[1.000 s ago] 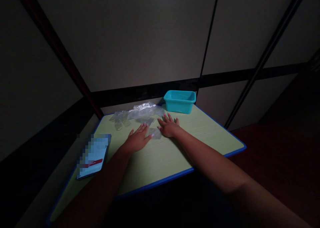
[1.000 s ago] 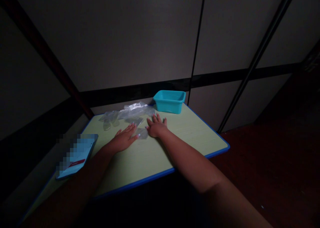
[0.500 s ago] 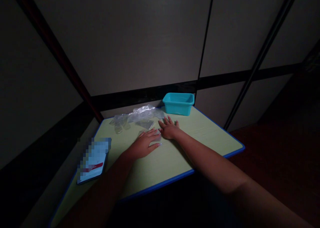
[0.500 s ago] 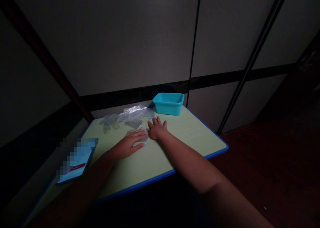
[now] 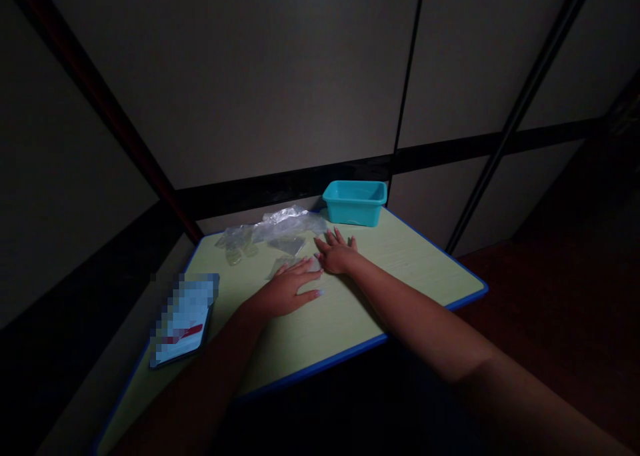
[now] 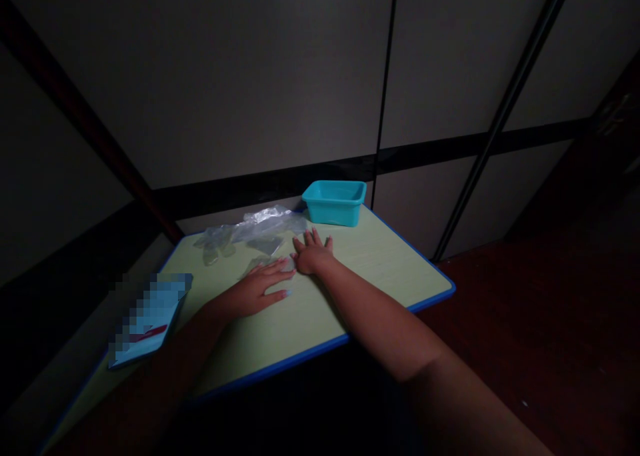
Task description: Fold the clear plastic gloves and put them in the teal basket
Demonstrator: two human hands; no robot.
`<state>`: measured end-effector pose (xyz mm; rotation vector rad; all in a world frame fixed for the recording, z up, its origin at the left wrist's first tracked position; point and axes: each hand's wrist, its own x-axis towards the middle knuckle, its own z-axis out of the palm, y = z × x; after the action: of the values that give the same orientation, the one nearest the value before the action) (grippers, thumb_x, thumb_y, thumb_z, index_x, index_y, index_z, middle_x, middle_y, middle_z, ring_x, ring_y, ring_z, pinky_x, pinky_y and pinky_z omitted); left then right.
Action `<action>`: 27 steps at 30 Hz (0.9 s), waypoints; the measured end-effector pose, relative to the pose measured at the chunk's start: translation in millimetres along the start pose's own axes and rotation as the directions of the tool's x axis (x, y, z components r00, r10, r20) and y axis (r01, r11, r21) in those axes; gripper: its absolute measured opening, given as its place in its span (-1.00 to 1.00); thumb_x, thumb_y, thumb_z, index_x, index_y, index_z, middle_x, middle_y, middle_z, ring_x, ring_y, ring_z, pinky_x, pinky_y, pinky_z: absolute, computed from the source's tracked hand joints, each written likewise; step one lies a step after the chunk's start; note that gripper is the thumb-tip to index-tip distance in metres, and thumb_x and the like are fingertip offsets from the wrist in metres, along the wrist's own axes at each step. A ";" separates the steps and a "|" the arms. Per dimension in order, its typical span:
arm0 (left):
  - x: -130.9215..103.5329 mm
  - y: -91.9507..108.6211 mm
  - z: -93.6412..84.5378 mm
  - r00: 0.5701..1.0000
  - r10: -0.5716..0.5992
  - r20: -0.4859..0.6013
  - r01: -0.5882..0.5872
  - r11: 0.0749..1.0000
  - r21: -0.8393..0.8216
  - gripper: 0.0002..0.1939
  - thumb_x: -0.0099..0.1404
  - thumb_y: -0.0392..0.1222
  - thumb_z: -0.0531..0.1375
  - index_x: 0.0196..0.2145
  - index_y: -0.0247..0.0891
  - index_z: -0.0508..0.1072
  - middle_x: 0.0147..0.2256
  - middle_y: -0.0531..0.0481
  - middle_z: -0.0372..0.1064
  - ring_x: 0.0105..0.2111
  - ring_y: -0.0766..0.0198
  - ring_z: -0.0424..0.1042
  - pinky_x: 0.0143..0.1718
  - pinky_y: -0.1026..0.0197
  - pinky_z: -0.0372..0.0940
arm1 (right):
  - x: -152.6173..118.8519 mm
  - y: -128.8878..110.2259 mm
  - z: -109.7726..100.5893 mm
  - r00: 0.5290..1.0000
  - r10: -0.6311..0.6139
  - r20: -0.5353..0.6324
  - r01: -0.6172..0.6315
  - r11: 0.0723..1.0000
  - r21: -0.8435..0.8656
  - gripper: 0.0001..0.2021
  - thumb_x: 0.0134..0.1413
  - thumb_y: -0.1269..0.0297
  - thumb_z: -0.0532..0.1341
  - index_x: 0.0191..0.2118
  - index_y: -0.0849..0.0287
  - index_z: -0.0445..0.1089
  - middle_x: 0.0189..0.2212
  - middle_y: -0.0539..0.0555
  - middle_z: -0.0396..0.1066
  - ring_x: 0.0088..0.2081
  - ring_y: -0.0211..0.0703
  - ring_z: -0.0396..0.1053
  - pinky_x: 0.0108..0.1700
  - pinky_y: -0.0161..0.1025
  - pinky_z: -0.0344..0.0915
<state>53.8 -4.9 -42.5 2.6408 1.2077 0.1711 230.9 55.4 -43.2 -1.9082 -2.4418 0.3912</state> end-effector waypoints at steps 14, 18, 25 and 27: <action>-1.7 -0.7 -7.9 0.994 0.008 0.106 0.001 0.997 -0.078 -0.51 0.30 0.12 -0.01 0.16 0.07 0.15 0.27 0.00 -0.25 0.27 0.05 -0.30 0.19 -0.17 -0.29 | -8.5 6.5 -11.9 0.992 -0.105 0.063 0.101 0.992 0.071 -0.16 -0.02 -0.25 -0.01 0.30 -0.04 -0.36 0.31 0.18 -0.55 0.27 0.13 -0.65 0.08 0.41 -0.42; -1.2 0.3 -8.9 0.991 -0.007 0.133 0.020 0.995 -0.096 -0.52 0.30 0.10 -0.01 0.16 0.06 0.14 0.28 -0.01 -0.32 0.27 0.07 -0.33 0.18 -0.18 -0.30 | -8.4 9.7 -13.7 0.990 -0.089 0.112 0.085 0.996 0.042 -0.05 -0.15 -0.27 0.10 0.30 -0.07 -0.37 0.31 0.17 -0.58 0.27 0.15 -0.64 0.07 0.42 -0.43; -1.0 0.6 -9.1 0.989 -0.010 0.146 0.026 0.994 -0.108 -0.49 0.29 0.17 -0.03 0.16 0.08 0.14 0.28 0.01 -0.35 0.27 0.07 -0.37 0.18 -0.18 -0.36 | -2.9 10.9 -10.5 1.000 0.002 0.026 -0.003 0.999 0.039 -0.13 -0.05 -0.26 0.02 0.30 0.02 -0.31 0.31 0.22 -0.54 0.27 0.11 -0.64 0.08 0.41 -0.43; -1.2 0.0 -8.7 0.990 -0.007 0.141 0.021 0.994 -0.103 -0.50 0.29 0.15 -0.03 0.16 0.08 0.13 0.28 0.00 -0.36 0.27 0.08 -0.38 0.18 -0.19 -0.34 | -1.3 11.2 -9.0 1.000 0.014 0.008 -0.015 0.999 0.048 -0.15 -0.03 -0.24 0.01 0.30 0.03 -0.28 0.31 0.22 -0.51 0.28 0.10 -0.63 0.08 0.41 -0.42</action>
<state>51.3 -4.4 -34.1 2.5077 1.1394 0.0431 243.4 58.3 -36.6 -1.9101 -2.4018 0.4542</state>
